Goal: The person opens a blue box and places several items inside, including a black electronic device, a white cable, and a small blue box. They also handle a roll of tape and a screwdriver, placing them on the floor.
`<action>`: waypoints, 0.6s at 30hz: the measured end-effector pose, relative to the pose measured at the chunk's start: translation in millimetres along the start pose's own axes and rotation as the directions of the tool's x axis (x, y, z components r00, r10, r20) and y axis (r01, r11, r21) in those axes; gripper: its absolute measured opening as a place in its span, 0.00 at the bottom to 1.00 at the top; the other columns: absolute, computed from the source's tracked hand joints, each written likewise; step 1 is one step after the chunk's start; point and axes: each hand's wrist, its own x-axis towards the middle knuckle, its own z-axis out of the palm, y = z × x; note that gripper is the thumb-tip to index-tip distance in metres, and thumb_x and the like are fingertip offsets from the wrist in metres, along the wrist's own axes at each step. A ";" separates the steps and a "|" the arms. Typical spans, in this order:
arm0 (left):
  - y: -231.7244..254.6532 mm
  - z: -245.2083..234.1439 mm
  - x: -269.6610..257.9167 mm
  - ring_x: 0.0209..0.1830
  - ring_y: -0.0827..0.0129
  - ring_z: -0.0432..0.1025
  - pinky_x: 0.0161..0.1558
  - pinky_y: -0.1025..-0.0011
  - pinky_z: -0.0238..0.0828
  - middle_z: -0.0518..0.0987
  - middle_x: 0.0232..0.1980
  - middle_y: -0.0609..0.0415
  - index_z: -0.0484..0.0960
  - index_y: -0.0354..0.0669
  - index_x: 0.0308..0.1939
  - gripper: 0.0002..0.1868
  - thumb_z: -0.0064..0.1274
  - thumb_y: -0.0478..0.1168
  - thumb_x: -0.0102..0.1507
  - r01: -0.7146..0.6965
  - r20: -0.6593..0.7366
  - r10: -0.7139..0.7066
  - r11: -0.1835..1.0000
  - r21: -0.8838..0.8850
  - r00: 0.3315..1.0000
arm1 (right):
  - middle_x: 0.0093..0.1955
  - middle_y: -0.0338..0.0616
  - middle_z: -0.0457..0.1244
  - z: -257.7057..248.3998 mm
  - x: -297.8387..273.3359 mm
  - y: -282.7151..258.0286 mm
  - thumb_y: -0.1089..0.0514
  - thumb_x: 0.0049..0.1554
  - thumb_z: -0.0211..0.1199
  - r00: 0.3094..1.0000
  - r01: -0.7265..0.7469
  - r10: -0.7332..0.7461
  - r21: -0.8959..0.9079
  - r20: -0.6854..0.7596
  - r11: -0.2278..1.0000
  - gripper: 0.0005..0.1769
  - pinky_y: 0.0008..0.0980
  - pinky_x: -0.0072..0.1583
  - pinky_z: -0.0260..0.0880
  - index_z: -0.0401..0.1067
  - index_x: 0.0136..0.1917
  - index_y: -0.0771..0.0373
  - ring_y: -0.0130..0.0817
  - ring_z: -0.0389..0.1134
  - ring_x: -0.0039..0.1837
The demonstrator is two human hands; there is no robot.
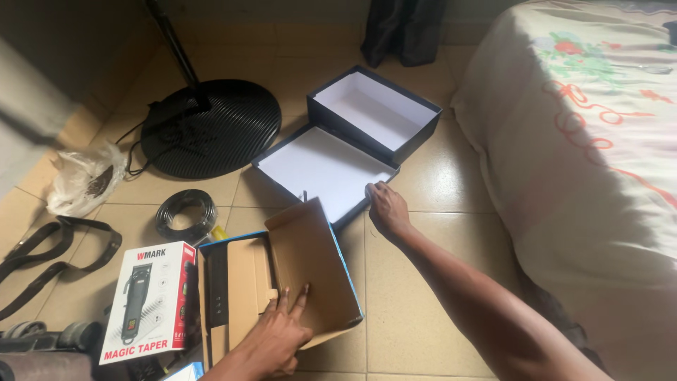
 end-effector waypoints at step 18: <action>-37.1 -180.0 81.1 0.62 0.53 0.75 0.62 0.61 0.70 0.77 0.66 0.48 0.87 0.45 0.39 0.11 0.59 0.45 0.56 0.036 -0.418 -0.183 0.941 -0.337 0.890 | 0.65 0.51 0.67 -56.4 60.8 -45.8 0.43 0.55 0.66 0.966 -0.257 0.236 0.546 0.110 0.797 0.27 0.40 0.61 0.71 0.71 0.62 0.60 0.45 0.72 0.61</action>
